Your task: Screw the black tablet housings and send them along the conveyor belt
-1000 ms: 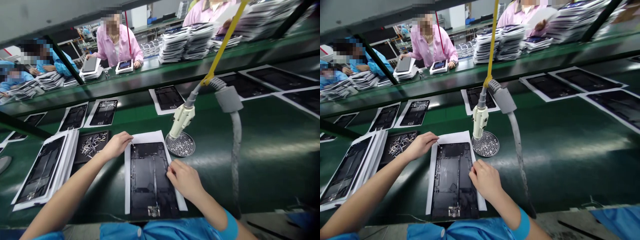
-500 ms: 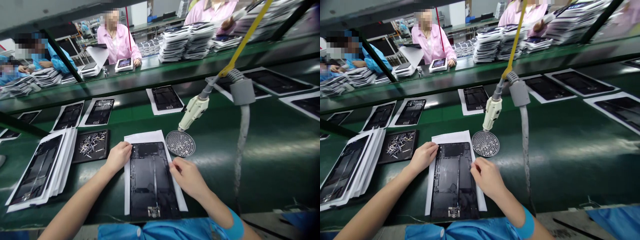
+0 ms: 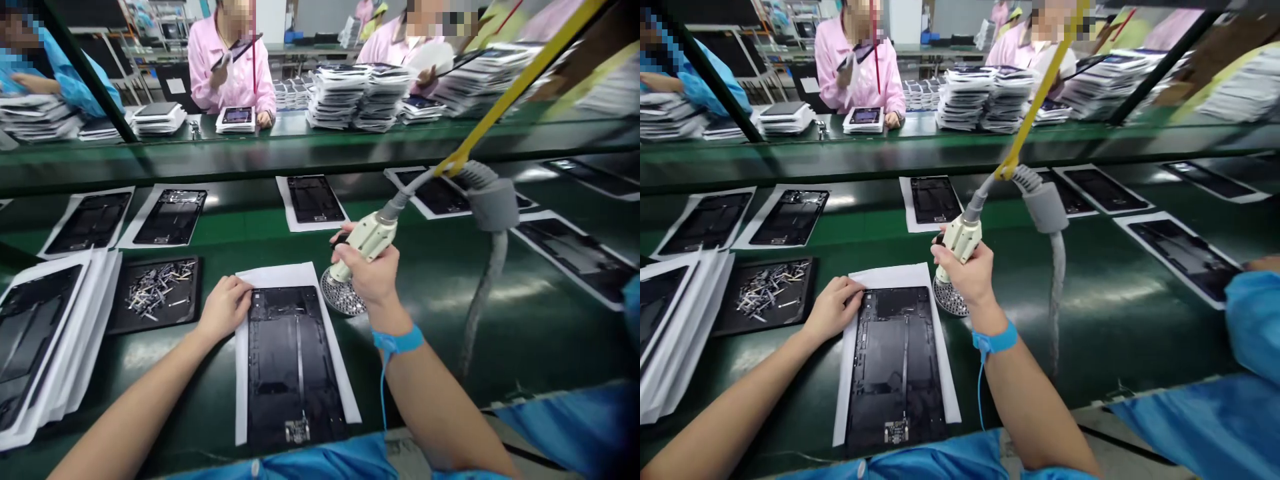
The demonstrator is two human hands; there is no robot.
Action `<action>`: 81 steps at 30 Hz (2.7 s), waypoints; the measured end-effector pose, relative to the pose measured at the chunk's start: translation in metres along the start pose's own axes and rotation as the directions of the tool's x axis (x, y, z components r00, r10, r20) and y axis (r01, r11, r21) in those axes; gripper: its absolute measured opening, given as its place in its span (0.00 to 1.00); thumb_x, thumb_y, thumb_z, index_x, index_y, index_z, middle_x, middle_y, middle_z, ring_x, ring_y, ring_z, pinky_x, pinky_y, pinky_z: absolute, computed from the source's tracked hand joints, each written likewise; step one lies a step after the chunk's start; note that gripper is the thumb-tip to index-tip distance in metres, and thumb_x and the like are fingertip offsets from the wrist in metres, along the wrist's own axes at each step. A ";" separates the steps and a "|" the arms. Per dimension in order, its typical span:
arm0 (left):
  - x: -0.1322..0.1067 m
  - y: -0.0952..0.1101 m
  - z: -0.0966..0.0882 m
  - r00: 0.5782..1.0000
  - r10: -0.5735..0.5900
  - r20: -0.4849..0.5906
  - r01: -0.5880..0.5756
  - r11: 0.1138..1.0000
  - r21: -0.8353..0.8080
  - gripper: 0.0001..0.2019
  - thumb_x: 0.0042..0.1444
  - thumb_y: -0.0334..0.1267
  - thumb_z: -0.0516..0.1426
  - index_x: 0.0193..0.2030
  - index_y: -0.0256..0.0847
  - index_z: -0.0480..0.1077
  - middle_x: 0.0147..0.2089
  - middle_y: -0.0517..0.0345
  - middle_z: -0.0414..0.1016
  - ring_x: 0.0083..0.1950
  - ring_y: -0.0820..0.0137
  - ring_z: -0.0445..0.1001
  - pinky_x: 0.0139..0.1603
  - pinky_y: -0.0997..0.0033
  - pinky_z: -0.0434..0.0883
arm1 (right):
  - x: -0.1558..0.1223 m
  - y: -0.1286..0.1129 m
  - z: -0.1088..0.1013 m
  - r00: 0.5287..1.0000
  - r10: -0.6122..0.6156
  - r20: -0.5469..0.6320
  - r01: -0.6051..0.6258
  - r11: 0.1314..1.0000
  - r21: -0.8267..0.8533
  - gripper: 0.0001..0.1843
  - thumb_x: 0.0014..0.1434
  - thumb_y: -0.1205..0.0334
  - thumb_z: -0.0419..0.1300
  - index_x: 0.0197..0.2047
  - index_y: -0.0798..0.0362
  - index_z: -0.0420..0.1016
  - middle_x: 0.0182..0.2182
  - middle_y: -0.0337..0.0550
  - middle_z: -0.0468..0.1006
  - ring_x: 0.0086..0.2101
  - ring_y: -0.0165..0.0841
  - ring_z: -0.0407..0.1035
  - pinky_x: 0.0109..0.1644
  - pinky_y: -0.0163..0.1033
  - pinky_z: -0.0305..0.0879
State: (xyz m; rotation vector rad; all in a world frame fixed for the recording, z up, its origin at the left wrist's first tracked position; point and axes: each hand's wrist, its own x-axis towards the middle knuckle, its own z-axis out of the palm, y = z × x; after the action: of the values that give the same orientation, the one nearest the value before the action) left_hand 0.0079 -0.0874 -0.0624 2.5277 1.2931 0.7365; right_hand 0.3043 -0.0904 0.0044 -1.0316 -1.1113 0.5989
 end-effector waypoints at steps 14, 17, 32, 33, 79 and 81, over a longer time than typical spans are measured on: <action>0.000 0.001 0.001 0.999 -0.054 -0.002 0.053 0.993 -0.104 0.12 0.68 0.38 0.52 0.43 0.42 0.77 0.39 0.53 0.77 0.43 0.62 0.72 0.46 0.60 0.71 | -0.028 0.006 -0.007 0.992 -0.081 -0.096 0.067 0.988 -0.143 0.12 0.56 0.63 0.67 0.43 0.49 0.71 0.35 0.38 0.81 0.21 0.26 0.71 0.28 0.36 0.75; 0.000 0.001 0.001 0.999 -0.041 -0.009 0.040 0.994 -0.101 0.12 0.68 0.38 0.52 0.44 0.41 0.77 0.40 0.52 0.77 0.43 0.62 0.72 0.46 0.60 0.71 | -0.028 0.008 -0.008 0.992 -0.084 -0.093 0.069 0.986 -0.152 0.11 0.56 0.63 0.67 0.42 0.50 0.72 0.34 0.38 0.81 0.22 0.26 0.72 0.29 0.37 0.75; 0.001 0.001 0.001 0.999 -0.054 0.001 0.053 0.994 -0.099 0.12 0.68 0.38 0.52 0.44 0.42 0.77 0.39 0.53 0.77 0.43 0.63 0.72 0.46 0.61 0.71 | -0.029 0.009 -0.008 0.989 -0.100 -0.105 0.083 0.985 -0.154 0.12 0.57 0.63 0.67 0.43 0.49 0.71 0.33 0.37 0.81 0.21 0.27 0.71 0.28 0.37 0.75; 0.000 0.001 0.002 0.999 -0.052 0.000 0.052 0.994 -0.098 0.12 0.68 0.38 0.52 0.44 0.42 0.77 0.39 0.53 0.77 0.43 0.63 0.72 0.46 0.61 0.71 | -0.029 0.009 -0.008 0.990 -0.100 -0.103 0.084 0.985 -0.152 0.12 0.57 0.63 0.67 0.43 0.49 0.71 0.34 0.37 0.81 0.21 0.27 0.71 0.27 0.37 0.75; 0.000 0.007 0.007 0.992 -0.095 0.082 0.105 0.986 -0.127 0.12 0.61 0.27 0.53 0.43 0.40 0.77 0.42 0.51 0.75 0.45 0.62 0.70 0.48 0.61 0.70 | -0.058 0.013 0.131 0.967 -0.050 0.251 0.007 0.985 0.170 0.13 0.58 0.64 0.67 0.45 0.48 0.71 0.37 0.39 0.79 0.32 0.31 0.77 0.37 0.40 0.78; 0.000 0.006 0.009 0.993 -0.093 0.076 0.102 0.987 -0.124 0.11 0.62 0.28 0.53 0.42 0.40 0.77 0.43 0.51 0.75 0.44 0.62 0.70 0.47 0.61 0.70 | -0.059 0.015 0.131 0.966 -0.044 0.255 -0.001 0.985 0.172 0.13 0.58 0.64 0.67 0.45 0.48 0.70 0.37 0.39 0.79 0.33 0.31 0.77 0.38 0.41 0.77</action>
State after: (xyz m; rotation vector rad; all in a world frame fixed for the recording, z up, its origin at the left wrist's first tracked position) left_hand 0.0172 -0.0907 -0.0674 2.3498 1.2933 0.6805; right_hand 0.1626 -0.0846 -0.0240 -0.8069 -1.2727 0.8141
